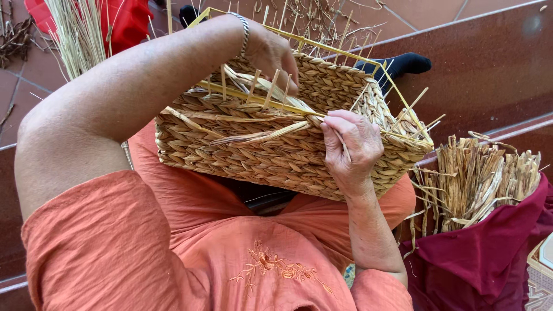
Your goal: The person weaves a rectangular basket by hand, interlacing dried plant fibers through a pre-formed frame. They repeatedly pull and tuck strands to build up the basket walls, occasionally adjusting the basket's position on their lap.
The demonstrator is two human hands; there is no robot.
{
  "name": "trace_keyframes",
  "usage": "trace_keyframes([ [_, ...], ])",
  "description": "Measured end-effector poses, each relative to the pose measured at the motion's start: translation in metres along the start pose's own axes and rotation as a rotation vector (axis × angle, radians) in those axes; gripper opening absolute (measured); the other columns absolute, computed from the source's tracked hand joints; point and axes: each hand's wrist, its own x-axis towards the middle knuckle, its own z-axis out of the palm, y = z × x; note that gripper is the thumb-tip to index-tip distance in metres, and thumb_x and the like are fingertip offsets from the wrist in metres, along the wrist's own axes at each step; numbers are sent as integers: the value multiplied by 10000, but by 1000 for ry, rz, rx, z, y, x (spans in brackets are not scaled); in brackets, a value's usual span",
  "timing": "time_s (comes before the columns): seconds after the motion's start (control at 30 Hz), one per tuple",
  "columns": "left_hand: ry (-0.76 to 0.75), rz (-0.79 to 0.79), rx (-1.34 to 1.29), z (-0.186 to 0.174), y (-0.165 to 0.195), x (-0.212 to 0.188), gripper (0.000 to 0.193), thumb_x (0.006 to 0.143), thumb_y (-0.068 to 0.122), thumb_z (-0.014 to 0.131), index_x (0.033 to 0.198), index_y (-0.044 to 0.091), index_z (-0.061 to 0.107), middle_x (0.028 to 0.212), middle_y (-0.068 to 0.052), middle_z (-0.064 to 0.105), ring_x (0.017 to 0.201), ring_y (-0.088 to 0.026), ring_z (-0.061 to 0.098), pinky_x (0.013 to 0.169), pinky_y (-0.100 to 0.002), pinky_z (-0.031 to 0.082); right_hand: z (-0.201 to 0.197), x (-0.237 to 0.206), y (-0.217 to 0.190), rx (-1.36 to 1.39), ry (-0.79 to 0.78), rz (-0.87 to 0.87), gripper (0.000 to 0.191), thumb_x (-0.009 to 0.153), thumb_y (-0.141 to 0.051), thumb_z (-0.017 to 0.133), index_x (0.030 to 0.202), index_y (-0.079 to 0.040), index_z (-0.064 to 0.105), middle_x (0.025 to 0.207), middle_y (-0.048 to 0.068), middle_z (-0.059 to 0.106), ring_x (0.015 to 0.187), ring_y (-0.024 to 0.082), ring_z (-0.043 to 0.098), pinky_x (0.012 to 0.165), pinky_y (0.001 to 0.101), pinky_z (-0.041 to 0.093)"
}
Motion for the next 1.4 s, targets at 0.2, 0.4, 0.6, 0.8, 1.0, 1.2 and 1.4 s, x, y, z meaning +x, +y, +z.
trace_keyframes([
  [0.2,-24,310,-84,11,29,6,433,913,445,634,1328,330,679,1343,43,690,1249,-205,607,1082,-460,460,5,6,-9,-53,16,9,181,954,-120,848,1100,-123,741,1061,28,729,923,195,678,833,337,462],
  [0.4,160,138,-7,-8,-1,12,379,907,417,682,1207,191,729,1170,-46,751,1077,-207,676,978,-421,526,-7,-4,-9,77,-63,125,533,854,-167,893,1307,-59,635,1137,34,716,734,112,560,824,315,485],
  [0.6,321,-206,412,-10,-29,1,506,944,546,494,1357,264,578,1343,-35,614,1217,-253,559,1079,-500,384,-15,-20,21,505,106,194,306,945,-90,762,1230,-82,650,1308,127,606,773,95,633,672,206,597],
  [0.8,113,129,160,17,2,5,635,981,674,307,1506,337,427,1517,-23,476,1356,-299,441,1180,-580,242,-32,-23,32,160,197,196,216,1025,-133,763,1216,-62,689,1222,63,697,1024,182,641,891,317,554],
  [1.0,-36,198,-22,29,-6,9,567,967,608,494,1247,170,720,1135,-108,768,1111,-250,680,1048,-540,489,-41,-6,0,-199,33,46,244,989,-232,832,1135,-94,694,1168,47,707,1094,263,538,1033,390,404],
  [1.2,169,-12,-208,30,-9,-6,408,889,378,773,1178,109,670,1009,-125,734,912,-260,695,804,-470,580,-22,21,5,-41,-26,-135,162,1044,-148,746,1023,-92,596,1060,30,760,985,216,638,974,393,424],
  [1.4,178,28,-63,37,-12,-11,318,894,392,750,1031,106,761,945,-104,760,917,-249,689,823,-455,574,10,32,24,48,-98,84,173,1100,-162,702,1066,-62,566,764,5,703,744,193,655,782,359,472],
])
